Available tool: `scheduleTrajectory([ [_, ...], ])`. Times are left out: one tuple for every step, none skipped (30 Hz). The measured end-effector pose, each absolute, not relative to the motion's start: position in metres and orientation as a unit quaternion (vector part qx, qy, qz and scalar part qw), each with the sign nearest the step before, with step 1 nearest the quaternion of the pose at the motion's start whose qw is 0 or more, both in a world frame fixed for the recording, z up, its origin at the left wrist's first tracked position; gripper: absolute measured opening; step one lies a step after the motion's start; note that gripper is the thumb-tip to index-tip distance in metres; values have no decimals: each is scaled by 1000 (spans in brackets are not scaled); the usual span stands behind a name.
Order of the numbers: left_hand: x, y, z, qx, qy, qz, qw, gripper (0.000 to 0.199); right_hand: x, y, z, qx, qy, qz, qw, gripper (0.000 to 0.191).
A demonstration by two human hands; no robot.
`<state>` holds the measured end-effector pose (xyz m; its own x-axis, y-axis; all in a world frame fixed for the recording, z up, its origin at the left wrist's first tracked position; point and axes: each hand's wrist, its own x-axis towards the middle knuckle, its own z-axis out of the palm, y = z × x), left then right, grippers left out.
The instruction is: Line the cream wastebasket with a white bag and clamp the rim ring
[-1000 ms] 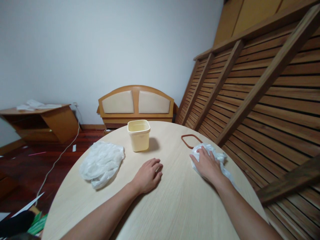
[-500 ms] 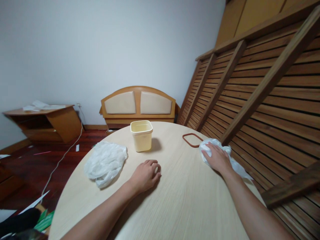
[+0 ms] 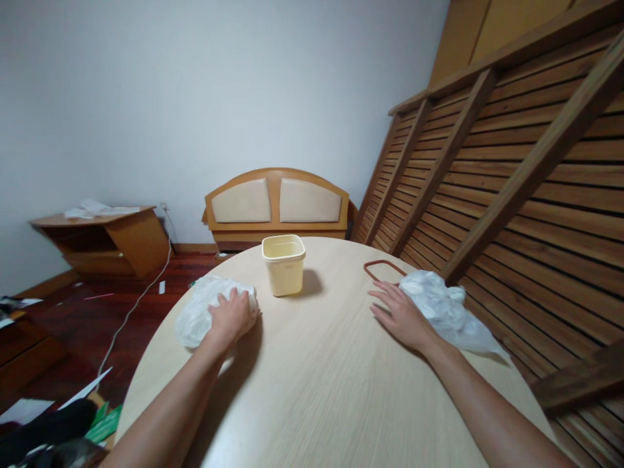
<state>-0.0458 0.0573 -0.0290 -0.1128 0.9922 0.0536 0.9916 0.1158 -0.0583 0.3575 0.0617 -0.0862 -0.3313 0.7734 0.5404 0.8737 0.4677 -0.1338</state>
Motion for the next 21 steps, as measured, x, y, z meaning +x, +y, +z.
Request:
scheduleTrajectory([
  [-45, 57, -31, -668, -744, 10, 24, 45, 356, 62, -88, -503, -818, -76, 270, 34],
  [-44, 57, -32, -673, -739, 12, 17, 45, 354, 62, -90, -500, -822, -62, 266, 35],
  [-41, 56, -32, -681, -732, 12, 14, 44, 353, 62, -92, -497, -826, -48, 263, 36],
  [-37, 54, -32, -690, -724, 12, 11, 42, 352, 62, -93, -495, -828, -34, 260, 37],
  [-32, 52, -32, -699, -715, 11, 8, 41, 352, 62, -95, -494, -830, -20, 257, 38],
  [-26, 48, -31, -710, -704, 10, 3, 40, 351, 62, -96, -495, -831, -7, 253, 40],
  [-20, 44, -30, -721, -692, 9, -2, 38, 350, 62, -98, -496, -832, 7, 248, 41],
  [-12, 39, -29, -735, -678, 6, -8, 37, 349, 62, -99, -499, -832, 20, 243, 43],
  [-5, 34, -29, -746, -665, 3, -14, 37, 347, 61, -100, -502, -831, 34, 239, 44],
  [3, 29, -28, -758, -652, -1, -22, 36, 345, 60, -100, -505, -829, 47, 235, 45],
  [11, 24, -28, -771, -636, -7, -28, 35, 343, 60, -100, -507, -828, 59, 233, 45],
  [18, 19, -28, -785, -619, -13, -36, 34, 341, 60, -99, -509, -826, 67, 233, 44],
  [24, 14, -27, -796, -604, -21, -43, 35, 338, 60, -97, -512, -824, 71, 232, 42],
  [29, 9, -27, -806, -589, -29, -51, 36, 335, 61, -95, -517, -821, 71, 230, 40],
  [33, 5, -27, -814, -576, -41, -62, 38, 332, 62, -93, -523, -819, 68, 227, 37],
  [36, 2, -26, -823, -560, -56, -76, 41, 329, 63, -90, -528, -817, 63, 224, 33],
  [39, -1, -25, -833, -541, -73, -93, 43, 326, 65, -88, -534, -814, 59, 221, 30],
  [40, -3, -24, -843, -518, -88, -111, 45, 322, 67, -86, -540, -811, 57, 218, 26],
  [40, -4, -22, -854, -494, -101, -128, 47, 319, 68, -85, -547, -806, 54, 218, 24],
  [39, -4, -20, -864, -470, -109, -143, 49, 315, 69, -85, -556, -800, 51, 222, 23],
  [37, -3, -18, -874, -446, -115, -153, 50, 312, 69, -85, -566, -792, 46, 226, 23],
])
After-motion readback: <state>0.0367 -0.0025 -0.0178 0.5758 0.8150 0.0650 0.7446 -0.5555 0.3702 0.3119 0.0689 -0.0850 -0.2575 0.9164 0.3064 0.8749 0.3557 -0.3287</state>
